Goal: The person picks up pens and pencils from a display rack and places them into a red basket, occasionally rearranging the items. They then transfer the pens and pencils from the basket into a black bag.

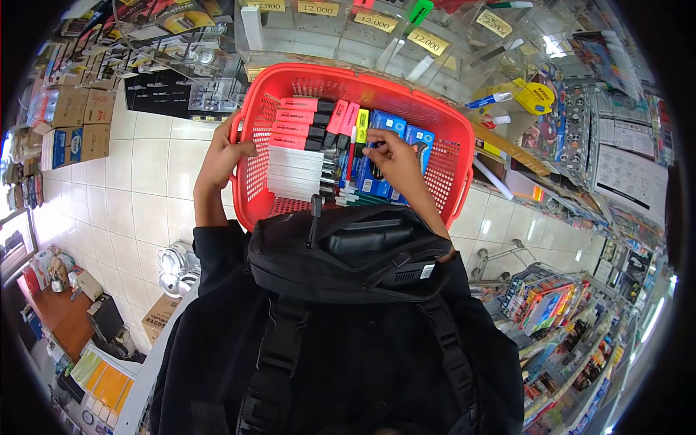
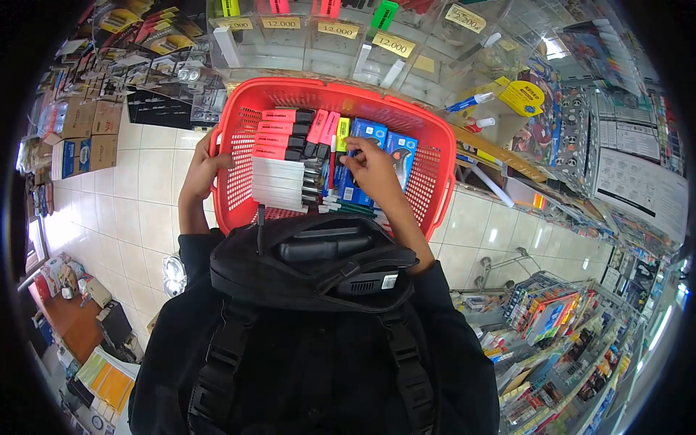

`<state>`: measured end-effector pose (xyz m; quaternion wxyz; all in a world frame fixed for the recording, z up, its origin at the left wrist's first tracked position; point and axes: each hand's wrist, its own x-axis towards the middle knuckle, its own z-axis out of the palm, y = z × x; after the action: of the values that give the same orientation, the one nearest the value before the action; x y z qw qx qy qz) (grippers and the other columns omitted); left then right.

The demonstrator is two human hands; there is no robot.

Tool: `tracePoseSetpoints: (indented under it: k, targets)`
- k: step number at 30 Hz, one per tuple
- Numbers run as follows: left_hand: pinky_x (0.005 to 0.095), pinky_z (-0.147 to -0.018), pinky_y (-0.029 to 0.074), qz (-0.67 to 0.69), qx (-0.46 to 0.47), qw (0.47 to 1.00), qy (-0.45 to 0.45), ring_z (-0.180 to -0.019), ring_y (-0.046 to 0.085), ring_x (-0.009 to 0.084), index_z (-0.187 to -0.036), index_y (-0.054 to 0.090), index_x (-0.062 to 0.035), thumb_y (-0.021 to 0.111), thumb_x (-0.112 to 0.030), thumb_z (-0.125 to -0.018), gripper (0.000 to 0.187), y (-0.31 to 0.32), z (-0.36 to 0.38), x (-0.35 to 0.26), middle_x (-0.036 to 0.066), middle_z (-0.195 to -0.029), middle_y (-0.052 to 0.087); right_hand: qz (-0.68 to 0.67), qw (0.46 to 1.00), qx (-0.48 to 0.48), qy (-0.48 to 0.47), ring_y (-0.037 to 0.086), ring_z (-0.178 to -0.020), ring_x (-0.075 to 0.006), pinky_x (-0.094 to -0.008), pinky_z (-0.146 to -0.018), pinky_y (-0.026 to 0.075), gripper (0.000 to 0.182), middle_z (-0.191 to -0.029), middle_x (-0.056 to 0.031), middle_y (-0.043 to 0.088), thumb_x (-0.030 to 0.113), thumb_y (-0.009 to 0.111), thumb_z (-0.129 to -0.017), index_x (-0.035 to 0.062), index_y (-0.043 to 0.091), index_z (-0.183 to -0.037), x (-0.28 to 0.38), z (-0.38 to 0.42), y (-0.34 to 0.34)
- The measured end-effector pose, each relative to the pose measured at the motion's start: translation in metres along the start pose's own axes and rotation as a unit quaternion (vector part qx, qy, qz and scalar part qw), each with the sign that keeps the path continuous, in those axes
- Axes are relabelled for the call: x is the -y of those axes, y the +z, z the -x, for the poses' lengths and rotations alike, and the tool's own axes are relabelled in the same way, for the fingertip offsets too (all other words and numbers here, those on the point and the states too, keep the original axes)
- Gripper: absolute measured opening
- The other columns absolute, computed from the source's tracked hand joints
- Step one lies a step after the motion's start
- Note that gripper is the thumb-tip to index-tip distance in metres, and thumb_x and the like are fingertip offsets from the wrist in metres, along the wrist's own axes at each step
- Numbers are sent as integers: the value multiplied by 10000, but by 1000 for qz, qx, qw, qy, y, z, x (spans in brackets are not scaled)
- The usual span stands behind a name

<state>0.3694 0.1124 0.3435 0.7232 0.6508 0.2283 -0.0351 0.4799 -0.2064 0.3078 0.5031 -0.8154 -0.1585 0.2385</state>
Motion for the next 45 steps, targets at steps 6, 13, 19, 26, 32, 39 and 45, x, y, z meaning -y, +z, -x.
tracePoseSetpoints:
  k: [6,13,19,26,32,39,45]
  targets:
    - [301,-813,520,-7,8,1000,3,-883,641,167,-1328,502,7,553,49,-621,710,0,1,-1,93,-1039,659,-5,994,106,-8,523,-635,-89,-256,-578,445,296,-905,-67,684,90,710,-855,8,645,-1131,-1,5,-2]
    - [266,-797,500,2,4,1000,23,-886,611,132,-1301,526,14,544,93,-631,674,-1,-1,2,64,-1053,654,-96,983,155,5,549,-650,-54,-228,-580,443,285,-819,-12,652,172,686,-914,7,632,-1141,25,-7,-50]
    - [270,-790,500,6,-3,1000,17,-872,619,144,-1268,539,14,545,84,-624,648,3,3,-4,66,-1023,661,-98,991,92,-4,566,-647,-59,-208,-583,449,262,-820,8,635,170,661,-930,13,632,-1138,82,-19,-103]
    - [278,-807,496,23,6,1000,17,-885,623,160,-1277,530,18,557,72,-613,667,5,6,-8,74,-1022,665,-125,936,-265,-193,598,-633,-85,-225,-555,442,267,-823,-3,639,171,699,-887,24,650,-1104,159,-65,-160]
    - [286,-803,499,17,-3,1000,22,-885,623,169,-1281,527,19,561,68,-610,673,4,6,-2,80,-1029,665,-5,943,-283,-176,599,-623,-79,-229,-542,440,331,-796,-18,658,249,760,-839,-8,671,-1028,181,-108,-167]
    - [281,-782,498,15,-7,999,29,-872,613,165,-1307,505,27,576,55,-625,686,3,4,5,76,-1019,656,9,893,-369,-257,601,-638,-77,-225,-571,446,298,-797,-42,676,225,753,-855,-34,667,-976,191,-110,-176]
    - [276,-772,515,-8,2,999,32,-880,625,148,-1319,511,8,561,33,-612,709,-4,-3,17,77,-1022,667,-177,803,-424,-380,634,-659,-133,-247,-603,490,193,-886,-107,685,167,646,-933,13,603,-1041,219,-46,-178]
